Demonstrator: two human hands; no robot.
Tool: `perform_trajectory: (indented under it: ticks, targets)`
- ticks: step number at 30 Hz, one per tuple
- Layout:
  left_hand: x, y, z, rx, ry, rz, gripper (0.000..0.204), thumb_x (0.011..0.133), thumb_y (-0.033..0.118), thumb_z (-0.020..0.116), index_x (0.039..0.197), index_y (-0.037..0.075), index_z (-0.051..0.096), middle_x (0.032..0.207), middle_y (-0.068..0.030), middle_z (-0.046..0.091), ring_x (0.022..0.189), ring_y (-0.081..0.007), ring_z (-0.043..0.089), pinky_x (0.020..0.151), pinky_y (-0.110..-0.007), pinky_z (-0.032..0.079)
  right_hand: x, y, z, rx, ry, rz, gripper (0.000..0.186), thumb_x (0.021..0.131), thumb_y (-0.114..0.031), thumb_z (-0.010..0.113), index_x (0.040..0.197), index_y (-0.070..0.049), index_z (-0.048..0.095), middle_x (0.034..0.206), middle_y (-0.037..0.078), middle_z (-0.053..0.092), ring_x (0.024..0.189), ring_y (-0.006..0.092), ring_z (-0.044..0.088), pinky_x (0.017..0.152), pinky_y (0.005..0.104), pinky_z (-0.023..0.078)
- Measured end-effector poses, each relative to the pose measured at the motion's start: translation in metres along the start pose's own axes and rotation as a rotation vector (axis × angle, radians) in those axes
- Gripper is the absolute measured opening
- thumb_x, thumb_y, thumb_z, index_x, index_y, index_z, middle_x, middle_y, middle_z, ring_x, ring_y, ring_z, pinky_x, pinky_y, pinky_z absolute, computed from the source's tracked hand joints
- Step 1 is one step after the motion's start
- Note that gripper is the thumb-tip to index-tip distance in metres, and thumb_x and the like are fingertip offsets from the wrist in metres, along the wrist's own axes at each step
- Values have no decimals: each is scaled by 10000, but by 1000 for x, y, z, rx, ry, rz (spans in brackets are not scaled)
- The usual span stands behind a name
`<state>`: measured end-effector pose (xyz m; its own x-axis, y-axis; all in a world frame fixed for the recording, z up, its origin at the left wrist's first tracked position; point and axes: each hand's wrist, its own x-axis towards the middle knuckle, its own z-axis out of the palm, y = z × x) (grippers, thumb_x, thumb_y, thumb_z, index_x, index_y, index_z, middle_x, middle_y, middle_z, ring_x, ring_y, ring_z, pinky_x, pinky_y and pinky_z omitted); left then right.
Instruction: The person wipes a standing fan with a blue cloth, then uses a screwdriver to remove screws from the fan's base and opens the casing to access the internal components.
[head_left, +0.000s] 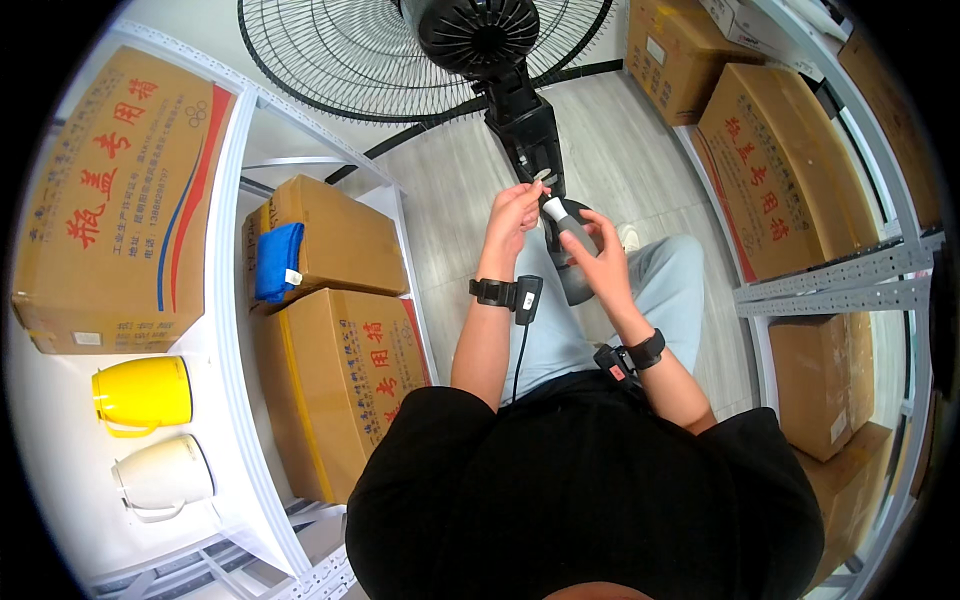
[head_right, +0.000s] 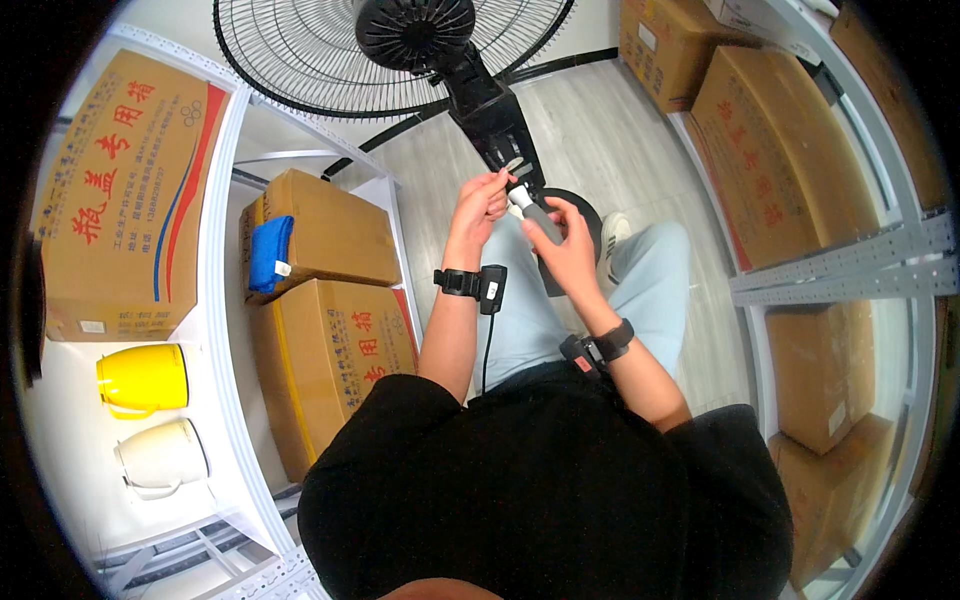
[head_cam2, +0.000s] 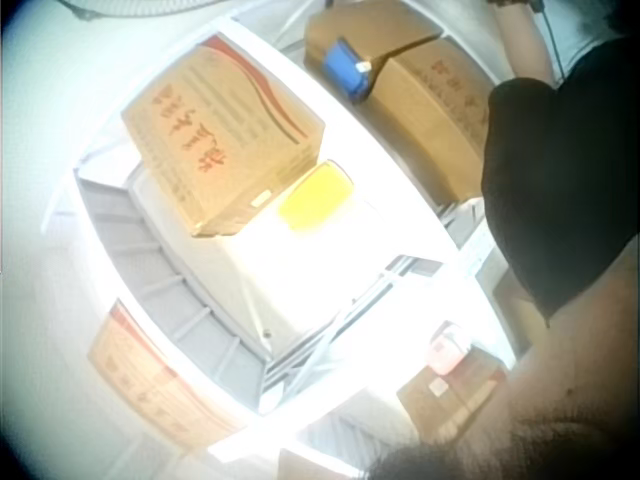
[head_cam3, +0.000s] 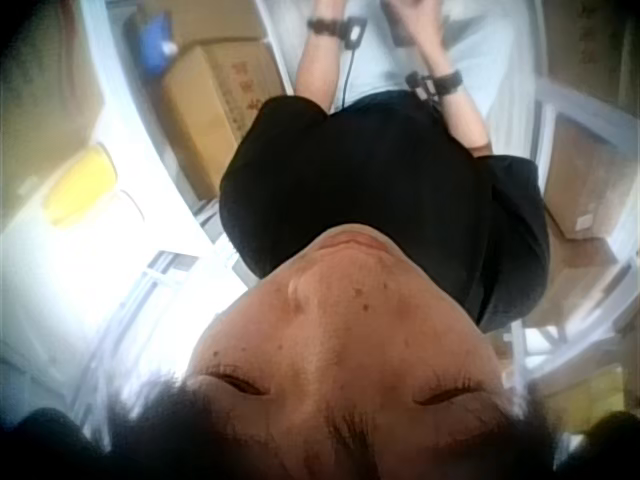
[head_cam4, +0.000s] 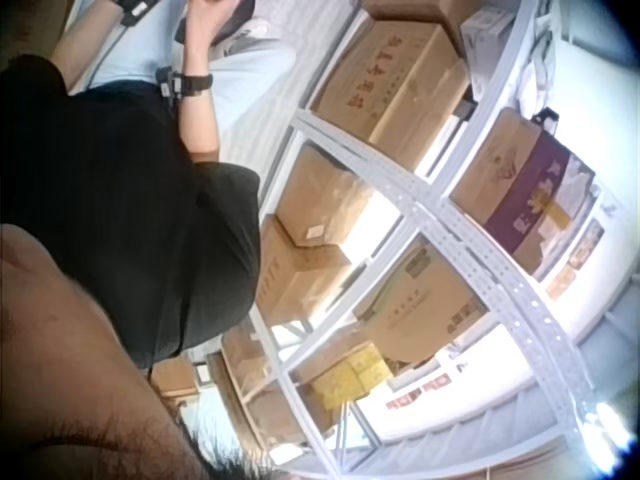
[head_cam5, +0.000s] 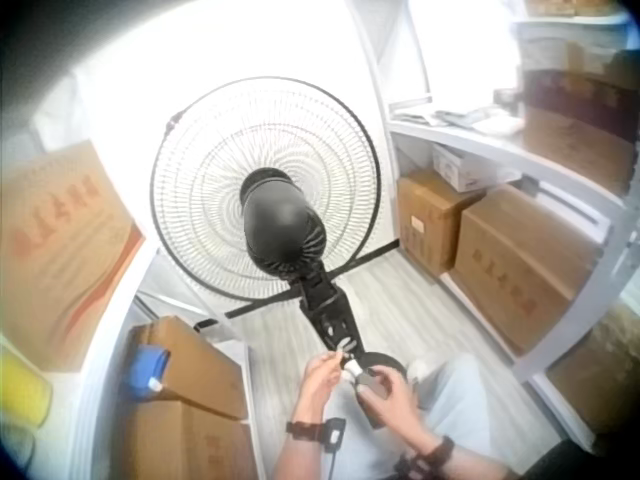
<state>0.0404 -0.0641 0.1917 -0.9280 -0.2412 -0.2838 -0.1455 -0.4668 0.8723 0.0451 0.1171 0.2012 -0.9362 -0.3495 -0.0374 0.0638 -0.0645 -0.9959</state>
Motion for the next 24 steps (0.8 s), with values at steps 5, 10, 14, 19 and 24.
perform_trajectory:
  ticks: [5, 10, 14, 19, 24]
  targets:
    - [-4, -1, -3, -236, -111, -13, 260, 936, 269, 593, 920, 9, 600, 541, 97, 364, 420, -3, 291, 380, -182, 204, 10, -12, -15, 498, -248, 593, 317, 910, -220, 628, 1133, -4, 567, 882, 54, 612, 741, 108, 622, 629, 230, 526]
    - [-1, 3, 6, 136, 140, -22, 281, 921, 288, 612, 916, 7, 611, 556, 99, 358, 438, 4, 288, 401, -182, 184, 2, -1, -2, 134, -108, 133, 300, 946, -250, 562, 1128, -12, 573, 905, 69, 628, 758, 113, 630, 606, 224, 528]
    - [3, 2, -6, 91, 29, -24, 268, 940, 274, 584, 936, 6, 600, 544, 98, 353, 425, -1, 285, 381, -186, 208, 0, -6, -2, 281, -83, 225, 313, 960, -279, 529, 1124, -17, 580, 948, 88, 642, 764, 131, 643, 608, 214, 524]
    - [-1, -2, -2, -236, -108, -27, 273, 950, 280, 567, 951, 8, 596, 539, 102, 332, 422, 0, 282, 380, -183, 198, 13, -13, -21, 640, -270, 683, 306, 963, -268, 528, 1142, -24, 574, 942, 93, 656, 777, 138, 654, 616, 210, 525]
    - [-1, 4, 4, 33, 63, -46, 268, 957, 266, 554, 953, 1, 592, 533, 99, 331, 416, -3, 286, 376, -183, 196, 9, -8, -13, 317, -231, 446, 323, 962, -254, 530, 1194, -30, 539, 978, 73, 643, 785, 122, 642, 619, 222, 496]
